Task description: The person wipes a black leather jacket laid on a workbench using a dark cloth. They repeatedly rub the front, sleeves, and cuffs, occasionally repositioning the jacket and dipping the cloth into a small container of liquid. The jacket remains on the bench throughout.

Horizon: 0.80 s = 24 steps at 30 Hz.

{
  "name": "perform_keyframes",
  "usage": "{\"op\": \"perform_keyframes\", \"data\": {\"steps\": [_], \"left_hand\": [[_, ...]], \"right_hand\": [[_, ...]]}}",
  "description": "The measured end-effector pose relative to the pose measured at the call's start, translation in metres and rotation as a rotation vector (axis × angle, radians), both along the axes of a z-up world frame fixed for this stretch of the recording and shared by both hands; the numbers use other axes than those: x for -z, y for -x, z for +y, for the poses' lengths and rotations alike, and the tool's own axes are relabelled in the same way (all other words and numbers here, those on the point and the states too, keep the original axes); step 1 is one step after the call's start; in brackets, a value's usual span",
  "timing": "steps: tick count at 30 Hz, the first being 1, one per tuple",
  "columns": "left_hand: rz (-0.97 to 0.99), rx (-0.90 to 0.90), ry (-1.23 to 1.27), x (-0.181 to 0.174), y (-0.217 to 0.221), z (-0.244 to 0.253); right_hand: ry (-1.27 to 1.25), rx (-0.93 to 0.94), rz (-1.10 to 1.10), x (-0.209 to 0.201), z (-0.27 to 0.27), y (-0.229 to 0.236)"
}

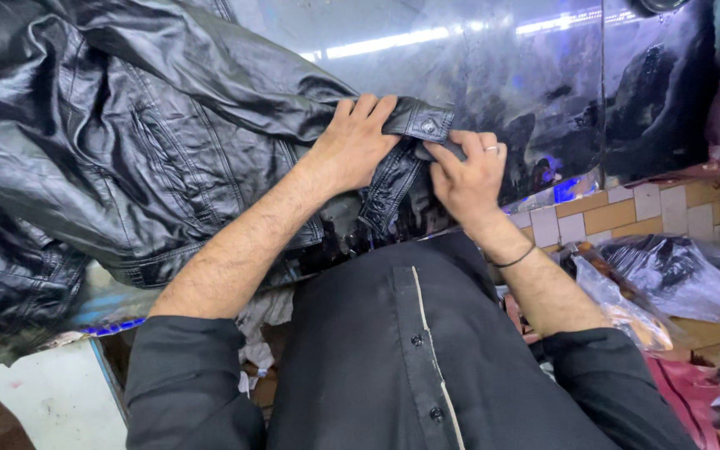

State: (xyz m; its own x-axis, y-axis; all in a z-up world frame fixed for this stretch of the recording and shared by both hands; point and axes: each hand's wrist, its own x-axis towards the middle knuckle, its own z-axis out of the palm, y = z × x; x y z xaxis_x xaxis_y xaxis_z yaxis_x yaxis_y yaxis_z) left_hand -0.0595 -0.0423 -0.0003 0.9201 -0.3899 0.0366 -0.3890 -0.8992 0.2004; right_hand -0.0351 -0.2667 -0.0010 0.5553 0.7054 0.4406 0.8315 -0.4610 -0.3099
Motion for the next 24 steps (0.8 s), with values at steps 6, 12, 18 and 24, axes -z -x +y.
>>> {"op": "perform_keyframes", "data": {"steps": [6,12,18,24], "left_hand": [[0.053,0.032,-0.028,-0.009,-0.010,0.005],[0.013,0.072,0.112,-0.014,-0.015,0.013],[0.258,0.085,0.126,-0.032,-0.046,0.003],[0.280,0.168,-0.045,-0.033,-0.099,-0.008]], "right_hand": [[-0.047,-0.176,-0.044,0.009,0.009,-0.015],[-0.008,-0.187,0.087,0.006,0.002,-0.004],[-0.118,-0.198,0.432,0.011,-0.037,0.011],[-0.232,0.143,0.302,0.011,-0.040,-0.006]]}}
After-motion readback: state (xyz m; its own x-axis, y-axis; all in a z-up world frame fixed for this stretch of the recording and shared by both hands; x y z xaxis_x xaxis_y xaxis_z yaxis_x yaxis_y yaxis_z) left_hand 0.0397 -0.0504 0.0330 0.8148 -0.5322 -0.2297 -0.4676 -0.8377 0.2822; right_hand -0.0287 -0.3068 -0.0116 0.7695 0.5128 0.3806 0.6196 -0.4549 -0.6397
